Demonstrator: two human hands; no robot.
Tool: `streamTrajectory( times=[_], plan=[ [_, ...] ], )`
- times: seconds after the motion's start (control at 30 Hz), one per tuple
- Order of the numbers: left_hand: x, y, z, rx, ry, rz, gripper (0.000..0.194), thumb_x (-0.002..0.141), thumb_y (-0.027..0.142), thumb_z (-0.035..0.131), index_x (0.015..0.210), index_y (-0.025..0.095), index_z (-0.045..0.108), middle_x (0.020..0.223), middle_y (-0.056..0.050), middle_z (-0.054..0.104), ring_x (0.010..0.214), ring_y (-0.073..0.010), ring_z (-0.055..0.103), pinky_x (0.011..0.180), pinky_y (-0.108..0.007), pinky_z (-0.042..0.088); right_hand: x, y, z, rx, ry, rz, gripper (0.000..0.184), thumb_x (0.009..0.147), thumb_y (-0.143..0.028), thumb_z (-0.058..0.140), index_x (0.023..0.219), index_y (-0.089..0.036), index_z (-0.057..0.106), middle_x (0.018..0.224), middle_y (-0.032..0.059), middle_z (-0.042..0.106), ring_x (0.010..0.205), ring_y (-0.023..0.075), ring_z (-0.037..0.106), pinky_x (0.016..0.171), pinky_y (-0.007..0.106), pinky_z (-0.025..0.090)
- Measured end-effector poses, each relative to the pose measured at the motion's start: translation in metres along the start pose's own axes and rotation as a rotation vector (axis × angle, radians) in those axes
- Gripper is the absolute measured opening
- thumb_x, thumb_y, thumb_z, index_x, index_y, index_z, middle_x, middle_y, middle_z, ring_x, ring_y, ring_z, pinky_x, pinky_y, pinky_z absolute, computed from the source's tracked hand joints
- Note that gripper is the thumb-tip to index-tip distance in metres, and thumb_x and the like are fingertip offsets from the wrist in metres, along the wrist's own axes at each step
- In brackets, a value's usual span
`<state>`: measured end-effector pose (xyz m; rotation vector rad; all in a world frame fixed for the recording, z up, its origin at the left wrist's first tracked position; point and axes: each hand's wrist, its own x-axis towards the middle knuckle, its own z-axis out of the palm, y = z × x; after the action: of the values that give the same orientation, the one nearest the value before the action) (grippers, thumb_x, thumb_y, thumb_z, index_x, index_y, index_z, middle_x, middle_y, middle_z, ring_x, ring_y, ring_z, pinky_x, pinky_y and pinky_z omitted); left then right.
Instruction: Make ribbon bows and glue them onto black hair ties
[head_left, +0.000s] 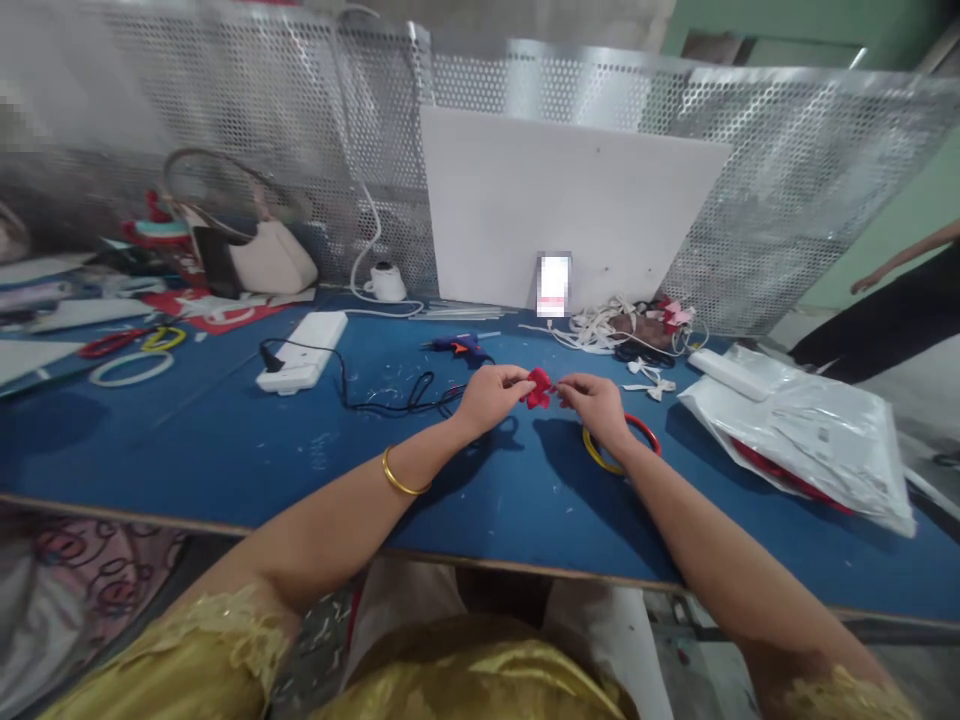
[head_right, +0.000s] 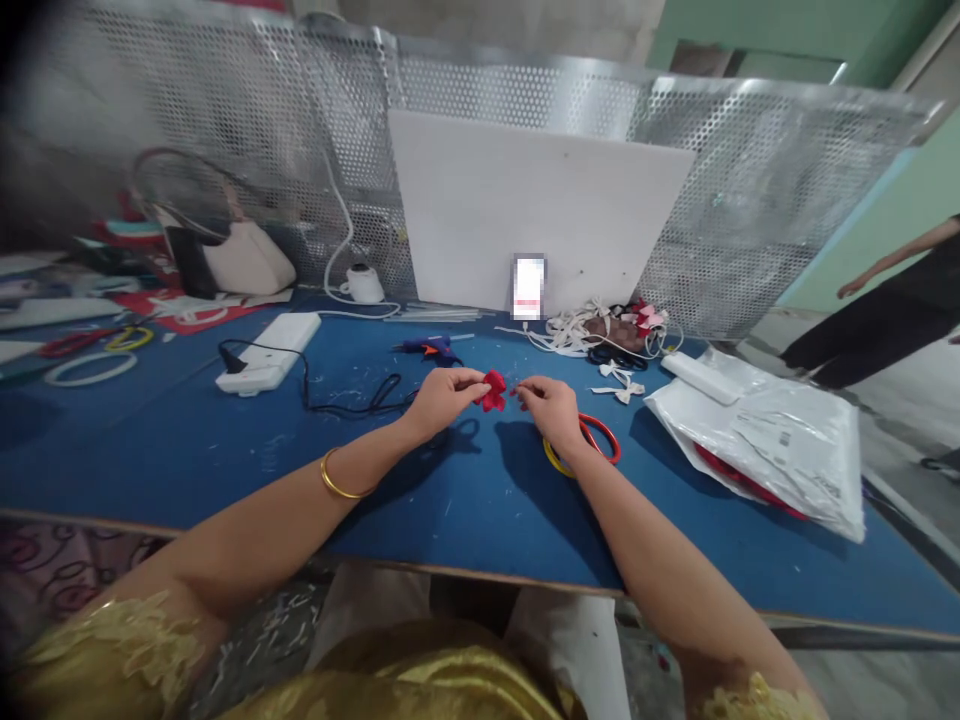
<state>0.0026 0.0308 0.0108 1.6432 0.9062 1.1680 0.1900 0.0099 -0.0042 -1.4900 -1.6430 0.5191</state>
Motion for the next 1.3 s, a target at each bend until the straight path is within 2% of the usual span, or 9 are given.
streamTrajectory(
  times=[0.13,0.23,0.43,0.57,0.77,0.97,1.13,1.23,1.3],
  plan=[
    [0.011,-0.007,-0.005,-0.073,0.147,-0.035,0.011,0.068,0.024,0.069,0.074,0.017,0.075,0.063,0.000,0.066,0.056,-0.0106,0.050,0.057,-0.022,0.038,-0.002,0.014,0.003,0.006,-0.043,0.010,0.027,0.078,-0.037,0.054,0.079,-0.014,0.068,0.065,0.0043,0.067,0.059,0.0160,0.063,0.058,0.025,0.047],
    [0.024,-0.007,-0.018,-0.156,0.270,-0.067,0.015,0.068,0.024,0.069,0.080,0.016,0.073,0.063,0.000,0.065,0.053,-0.0085,0.048,0.053,-0.021,0.037,-0.007,0.016,0.003,-0.014,-0.074,-0.009,0.026,0.080,-0.038,0.053,0.080,-0.016,0.069,0.070,0.0036,0.068,0.062,0.0160,0.063,0.059,0.025,0.046],
    [0.039,0.008,-0.084,-0.296,0.533,-0.037,0.015,0.066,0.027,0.072,0.077,0.018,0.069,0.062,0.001,0.061,0.047,-0.0049,0.044,0.045,-0.019,0.030,-0.018,0.005,0.010,-0.125,-0.082,-0.093,0.026,0.081,-0.037,0.053,0.083,-0.018,0.070,0.080,0.0053,0.070,0.070,0.0179,0.062,0.065,0.027,0.045],
    [0.035,0.005,-0.113,-0.350,0.586,-0.046,0.017,0.061,0.025,0.075,0.073,0.016,0.068,0.055,0.004,0.057,0.045,-0.0043,0.042,0.042,-0.018,0.026,-0.007,-0.022,0.029,-0.217,-0.135,-0.148,0.023,0.083,-0.034,0.052,0.084,-0.021,0.071,0.085,0.0035,0.071,0.078,0.0177,0.062,0.069,0.026,0.043],
    [0.035,-0.006,-0.110,-0.408,0.546,-0.071,0.021,0.059,0.026,0.076,0.075,0.015,0.068,0.060,0.002,0.061,0.043,-0.0032,0.041,0.041,-0.018,0.025,0.045,-0.070,0.087,-0.385,-0.195,-0.102,0.021,0.083,-0.034,0.056,0.092,-0.027,0.073,0.091,0.0025,0.072,0.088,0.0206,0.063,0.070,0.027,0.043],
    [0.034,-0.008,-0.114,-0.472,0.499,-0.069,0.025,0.059,0.028,0.076,0.078,0.015,0.068,0.059,0.002,0.060,0.043,-0.0033,0.042,0.041,-0.018,0.025,0.082,-0.084,0.135,-0.516,-0.318,0.017,0.022,0.070,-0.040,0.071,0.079,-0.021,0.074,0.087,0.0079,0.072,0.084,0.0228,0.066,0.069,0.029,0.047],
    [0.033,-0.007,-0.115,-0.506,0.477,-0.083,0.023,0.059,0.025,0.076,0.078,0.015,0.069,0.055,0.003,0.057,0.044,-0.0040,0.043,0.041,-0.018,0.027,0.082,-0.080,0.151,-0.566,-0.352,0.007,0.022,0.062,-0.031,0.078,0.080,-0.017,0.072,0.091,0.0111,0.072,0.089,0.0238,0.065,0.075,0.029,0.047],
    [0.033,-0.006,-0.114,-0.518,0.462,-0.090,0.024,0.059,0.025,0.076,0.080,0.015,0.070,0.057,0.003,0.059,0.044,-0.0038,0.043,0.042,-0.018,0.027,0.080,-0.075,0.152,-0.548,-0.342,-0.018,0.015,0.073,-0.032,0.069,0.076,-0.017,0.070,0.089,0.0107,0.071,0.087,0.0224,0.065,0.073,0.028,0.045],
    [0.032,-0.006,-0.113,-0.525,0.461,-0.094,0.024,0.060,0.025,0.076,0.082,0.015,0.070,0.059,0.002,0.060,0.044,-0.0038,0.043,0.042,-0.019,0.027,0.079,-0.070,0.149,-0.523,-0.306,-0.034,0.021,0.083,-0.034,0.057,0.082,-0.016,0.069,0.090,0.0104,0.071,0.086,0.0206,0.064,0.071,0.027,0.044]
  ],
)
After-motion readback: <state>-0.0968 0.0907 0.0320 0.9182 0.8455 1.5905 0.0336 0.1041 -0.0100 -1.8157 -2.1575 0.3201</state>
